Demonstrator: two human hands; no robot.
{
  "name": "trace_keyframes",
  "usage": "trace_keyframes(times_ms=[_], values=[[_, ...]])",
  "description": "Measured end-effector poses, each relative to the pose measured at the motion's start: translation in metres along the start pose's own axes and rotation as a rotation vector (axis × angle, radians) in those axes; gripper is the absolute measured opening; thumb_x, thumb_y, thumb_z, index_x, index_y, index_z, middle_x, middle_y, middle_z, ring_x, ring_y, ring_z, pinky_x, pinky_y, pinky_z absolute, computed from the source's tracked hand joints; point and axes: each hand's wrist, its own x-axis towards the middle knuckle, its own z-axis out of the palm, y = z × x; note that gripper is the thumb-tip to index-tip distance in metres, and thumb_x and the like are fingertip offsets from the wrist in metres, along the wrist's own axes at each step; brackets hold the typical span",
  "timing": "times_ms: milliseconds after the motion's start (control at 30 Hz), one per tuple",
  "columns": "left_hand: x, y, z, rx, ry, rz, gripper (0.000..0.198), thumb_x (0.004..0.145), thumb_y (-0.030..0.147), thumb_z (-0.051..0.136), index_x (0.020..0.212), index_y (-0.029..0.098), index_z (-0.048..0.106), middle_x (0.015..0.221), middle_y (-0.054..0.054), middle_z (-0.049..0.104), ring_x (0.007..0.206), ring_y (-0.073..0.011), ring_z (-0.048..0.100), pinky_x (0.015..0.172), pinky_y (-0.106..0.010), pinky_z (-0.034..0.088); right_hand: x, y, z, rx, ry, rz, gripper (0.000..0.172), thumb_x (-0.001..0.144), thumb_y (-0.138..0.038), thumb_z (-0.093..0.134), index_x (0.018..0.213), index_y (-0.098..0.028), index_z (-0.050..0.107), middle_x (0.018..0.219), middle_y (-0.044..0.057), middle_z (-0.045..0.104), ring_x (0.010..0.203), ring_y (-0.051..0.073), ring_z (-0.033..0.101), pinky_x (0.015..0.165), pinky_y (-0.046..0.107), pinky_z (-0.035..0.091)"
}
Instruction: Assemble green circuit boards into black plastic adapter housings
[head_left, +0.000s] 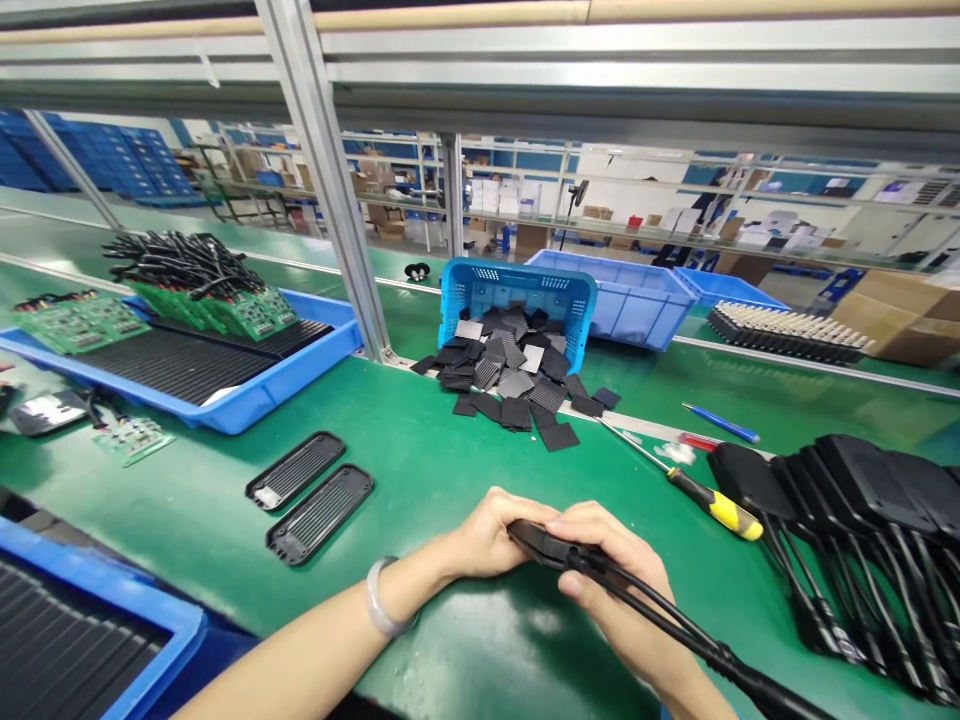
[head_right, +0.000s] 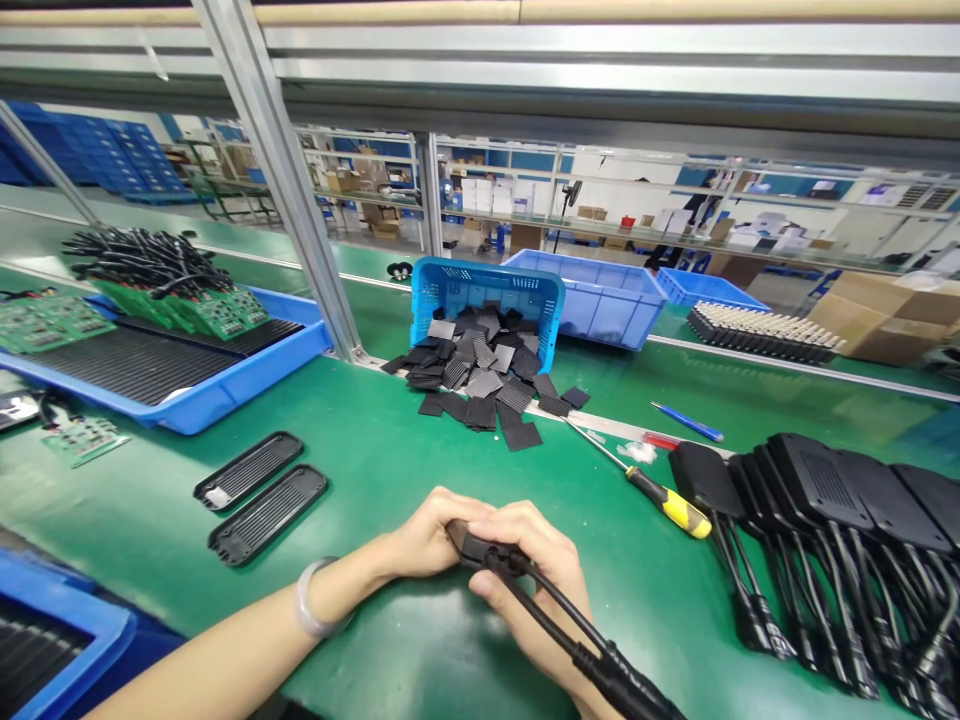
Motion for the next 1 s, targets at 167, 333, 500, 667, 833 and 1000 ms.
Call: trace_keyframes(times_ms=[167,333,500,667,833,1000], values=[[0.001,0.003,0.000,-0.027,0.025,-0.032,0.030,0.076,0.012,0.060,0.103,0.013,0.072,0.098,-0.008,0.075,0.083,-0.0175,0.070,0.072,-0.021,0.052,-0.004,0.002,-0.005,-0.081,0.115,-0.062,0.013,0.083,-0.023,0.068,0.095,-0.028,0.069,0.094,0.004,0.066,0.088,0.019,0.062,0.075,0.032,0.052],[-0.001,0.001,0.006,-0.024,0.054,-0.024,0.033,0.078,0.010,0.057,0.108,0.015,0.071,0.105,-0.009,0.073,0.095,-0.0190,0.070,0.085,-0.026,0.054,-0.008,0.006,0.001,-0.186,0.287,-0.132,0.005,0.080,-0.024,0.072,0.077,-0.025,0.068,0.076,0.001,0.057,0.083,0.019,0.054,0.074,0.033,0.048],[0.000,-0.002,0.006,-0.010,0.099,0.044,0.032,0.080,0.010,0.055,0.108,0.016,0.070,0.106,-0.008,0.073,0.094,-0.0179,0.070,0.084,-0.024,0.054,-0.007,0.007,0.004,-0.082,0.228,-0.012,0.006,0.084,-0.029,0.068,0.087,-0.026,0.065,0.088,0.001,0.060,0.089,0.017,0.058,0.074,0.028,0.049],[0.000,0.000,0.004,-0.004,0.069,0.090,0.029,0.081,0.010,0.053,0.102,0.014,0.072,0.103,-0.010,0.074,0.091,-0.0183,0.070,0.079,-0.024,0.055,-0.006,0.004,0.002,-0.017,0.082,-0.035,0.013,0.086,-0.033,0.064,0.097,-0.025,0.067,0.082,0.002,0.065,0.078,0.017,0.060,0.067,0.030,0.049],[-0.001,0.002,0.009,-0.035,0.061,0.025,0.028,0.079,0.011,0.058,0.102,0.013,0.073,0.097,-0.008,0.075,0.080,-0.0165,0.069,0.069,-0.021,0.052,-0.006,0.005,0.000,-0.001,0.144,-0.003,0.010,0.087,-0.032,0.063,0.091,-0.025,0.069,0.075,0.002,0.063,0.073,0.018,0.059,0.063,0.031,0.048],[0.001,0.006,0.008,-0.087,0.055,-0.128,0.026,0.077,0.025,0.068,0.095,0.007,0.074,0.069,-0.003,0.071,0.056,-0.0102,0.057,0.054,-0.018,0.040,-0.008,0.009,0.001,-0.082,0.147,0.005,0.027,0.079,-0.029,0.073,0.106,-0.029,0.067,0.092,0.003,0.068,0.085,0.019,0.061,0.071,0.031,0.052]])
